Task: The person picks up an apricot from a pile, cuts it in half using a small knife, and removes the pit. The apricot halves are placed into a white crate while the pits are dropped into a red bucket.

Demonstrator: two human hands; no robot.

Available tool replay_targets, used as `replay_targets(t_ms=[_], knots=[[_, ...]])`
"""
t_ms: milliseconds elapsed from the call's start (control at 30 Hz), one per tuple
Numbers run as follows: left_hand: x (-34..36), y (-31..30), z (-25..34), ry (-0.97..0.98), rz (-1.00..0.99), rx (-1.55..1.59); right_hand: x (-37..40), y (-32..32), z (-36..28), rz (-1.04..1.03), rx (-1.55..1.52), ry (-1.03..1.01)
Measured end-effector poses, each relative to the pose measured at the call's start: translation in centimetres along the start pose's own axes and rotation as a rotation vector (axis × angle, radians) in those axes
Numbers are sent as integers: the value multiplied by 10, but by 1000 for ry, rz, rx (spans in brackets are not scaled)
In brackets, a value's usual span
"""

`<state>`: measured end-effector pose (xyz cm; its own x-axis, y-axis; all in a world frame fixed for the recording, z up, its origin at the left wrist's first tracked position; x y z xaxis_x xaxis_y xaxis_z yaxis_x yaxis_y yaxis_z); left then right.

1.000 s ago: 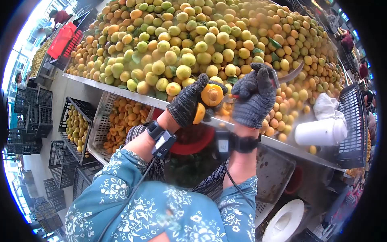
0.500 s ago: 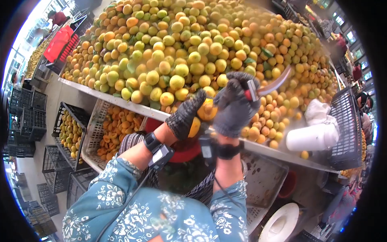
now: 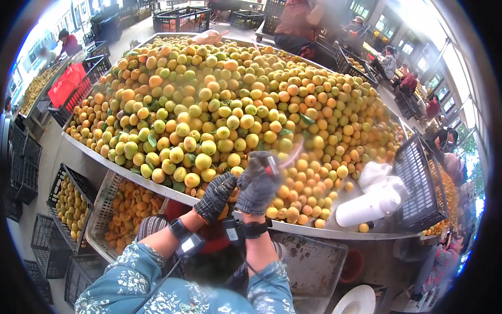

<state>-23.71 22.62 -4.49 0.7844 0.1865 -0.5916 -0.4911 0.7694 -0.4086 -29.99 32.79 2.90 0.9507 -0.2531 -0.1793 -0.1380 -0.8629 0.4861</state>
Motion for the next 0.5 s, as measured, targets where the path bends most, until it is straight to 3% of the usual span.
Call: replay_targets(t_ms=[67,100,133,200,300,400,500], knots=[[-6,-1,5,50,108,51,1,0,0,-13,59,-93],[-4,0,3,53,110,49,0,-1,-1,-12,-36,38],[1,3,-5,-207,94,293,-1,-1,-1,-11,-130,169],[9,12,-16,-465,75,535,-4,-2,1,10,-229,249],[14,18,-24,-647,132,765,-4,-5,5,27,-325,358],[17,14,-21,-570,-40,545,-3,-13,15,39,-422,454],[19,18,-21,-671,-47,716,-4,-16,15,36,-397,447]])
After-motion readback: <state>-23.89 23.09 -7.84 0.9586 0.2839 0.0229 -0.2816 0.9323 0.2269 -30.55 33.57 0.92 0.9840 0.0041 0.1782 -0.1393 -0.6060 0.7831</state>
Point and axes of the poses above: each hand's wrist, its own x-axis away from the middle knuckle, its own y-axis out of the palm, z = x × y, the point moved 2 cm from there along -x, towards the middle knuckle, and after that the axes turned 13 degrees about z, right-handed, at the moved point
